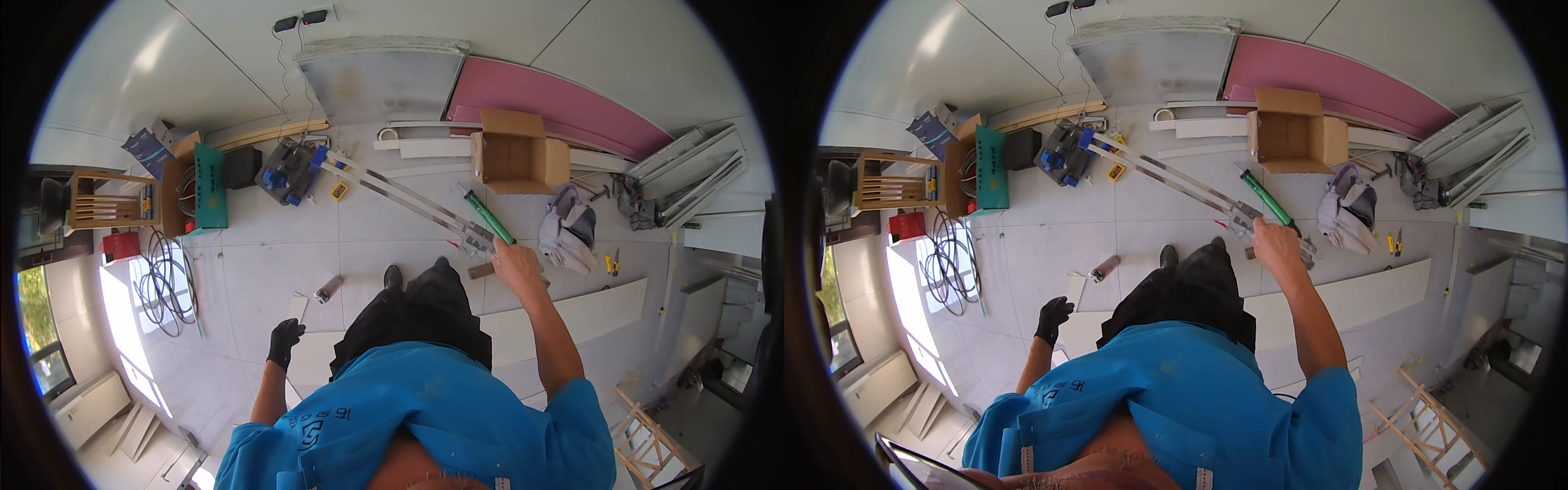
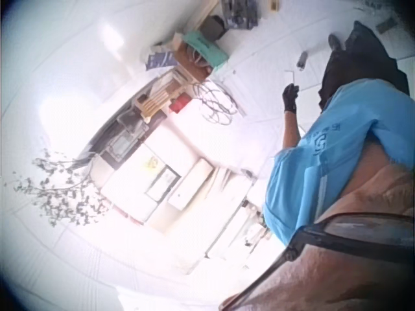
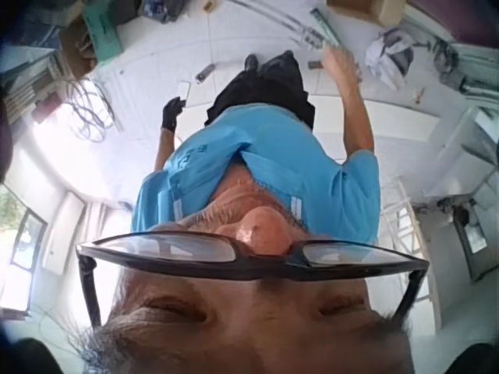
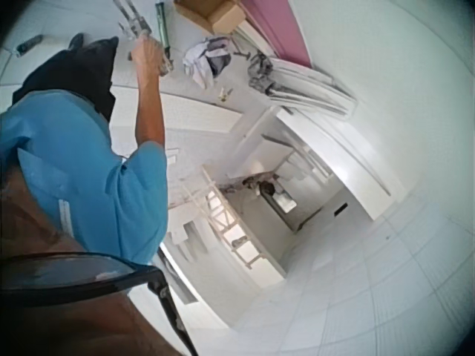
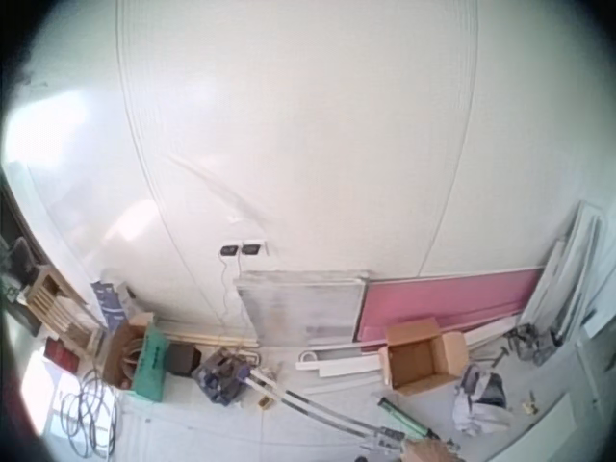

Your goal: The person measures and marks white panels on the floor using a tape measure and utility knife, then cuts them to size. They also use a manual tile cutter to score and snap a larger panel. The cut pieces are set aside on the floor.

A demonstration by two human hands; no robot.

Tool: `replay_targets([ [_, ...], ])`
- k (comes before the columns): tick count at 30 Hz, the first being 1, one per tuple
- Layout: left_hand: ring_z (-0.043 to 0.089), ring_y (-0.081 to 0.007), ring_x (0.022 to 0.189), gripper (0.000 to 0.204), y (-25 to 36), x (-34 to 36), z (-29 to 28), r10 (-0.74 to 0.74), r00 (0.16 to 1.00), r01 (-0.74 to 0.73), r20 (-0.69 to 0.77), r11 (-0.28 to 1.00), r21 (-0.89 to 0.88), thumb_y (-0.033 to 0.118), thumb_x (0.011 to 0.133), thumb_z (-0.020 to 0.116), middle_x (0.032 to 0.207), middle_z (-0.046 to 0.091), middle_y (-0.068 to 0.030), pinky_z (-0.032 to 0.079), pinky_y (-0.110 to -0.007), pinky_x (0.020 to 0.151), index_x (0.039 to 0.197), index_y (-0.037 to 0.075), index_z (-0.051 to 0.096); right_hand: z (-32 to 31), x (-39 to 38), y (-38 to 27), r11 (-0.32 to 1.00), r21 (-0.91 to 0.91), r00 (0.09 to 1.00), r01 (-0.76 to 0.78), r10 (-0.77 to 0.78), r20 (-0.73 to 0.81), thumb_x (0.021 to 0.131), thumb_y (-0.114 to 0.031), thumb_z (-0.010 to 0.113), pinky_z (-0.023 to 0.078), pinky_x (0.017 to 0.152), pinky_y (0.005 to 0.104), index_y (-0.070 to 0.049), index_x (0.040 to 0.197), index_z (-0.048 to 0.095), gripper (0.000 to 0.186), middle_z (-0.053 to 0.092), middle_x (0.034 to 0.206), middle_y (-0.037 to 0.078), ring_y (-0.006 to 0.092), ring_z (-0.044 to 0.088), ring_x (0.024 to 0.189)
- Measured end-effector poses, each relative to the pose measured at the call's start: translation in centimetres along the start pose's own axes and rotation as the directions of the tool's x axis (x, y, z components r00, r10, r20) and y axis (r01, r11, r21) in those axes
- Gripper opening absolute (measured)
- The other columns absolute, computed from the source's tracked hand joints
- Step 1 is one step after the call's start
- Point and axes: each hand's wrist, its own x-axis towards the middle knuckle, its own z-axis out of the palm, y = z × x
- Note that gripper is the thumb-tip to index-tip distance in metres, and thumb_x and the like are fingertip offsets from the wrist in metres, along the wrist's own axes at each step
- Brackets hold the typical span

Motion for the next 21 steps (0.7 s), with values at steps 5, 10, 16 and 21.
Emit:
replay_targets([
  [5, 0.068, -0.0161, 0.079, 0.032, -0.5, -1.1, 0.9, -0.089, 0.986, 0.072, -0.143, 0.991, -0.116, 0.031, 0.089, 0.066, 0.092, 0.072, -0.0086, 0.046, -0.027, 0.063, 0.112, 0.009, 0.063, -0.4, 17.1, 0.6, 0.985, 0.046, 0.98, 0.165, -0.169, 0.103, 0.085, -0.019, 0.064, 0.051, 0.069, 0.0489, -0.002, 0.097, 0.055, 0.022, 0.066, 0.077, 0.019, 0.0364, 0.066, 0.078],
  [10, 0.068, -0.0166, 0.085, 0.035, 2.5, -5.0, 8.7, -0.23, 0.942, 0.196, -0.243, 0.968, -0.156, 0.031, 0.092, 0.062, 0.095, 0.072, -0.0099, 0.047, -0.028, 0.067, 0.117, 0.006, 0.061, 2.7, 31.0, 1.3, 0.938, 0.072, 0.924, 0.339, -0.346, 0.165, 0.084, -0.018, 0.064, 0.05, 0.071, 0.0494, -0.003, 0.097, 0.057, 0.021, 0.066, 0.08, 0.019, 0.0378, 0.066, 0.08],
  [16, 0.066, -0.0169, 0.095, 0.038, 8.2, -9.2, 19.1, -0.263, 0.96, 0.247, -0.092, 0.956, -0.158, 0.028, 0.094, 0.059, 0.102, 0.07, -0.0092, 0.047, -0.028, 0.077, 0.121, 0.002, 0.059, 4.8, 43.7, 0.4, 0.886, 0.067, 0.845, 0.459, -0.458, 0.276, 0.082, -0.015, 0.062, 0.052, 0.075, 0.0493, -0.003, 0.096, 0.062, 0.019, 0.067, 0.085, 0.02, 0.0382, 0.066, 0.085],
  [21, 0.067, -0.0166, 0.095, 0.035, 8.1, -9.3, 23.7, -0.304, 0.944, 0.27, -0.129, 0.935, -0.232, 0.024, 0.094, 0.057, 0.101, 0.071, -0.0096, 0.048, -0.028, 0.076, 0.12, 0.0, 0.06, 7.5, 51.5, -0.1, 0.859, 0.001, 0.801, 0.511, -0.477, 0.362, 0.083, -0.009, 0.053, 0.054, 0.078, 0.0469, -0.002, 0.093, 0.07, 0.02, 0.069, 0.094, 0.022, 0.0377, 0.067, 0.09],
])
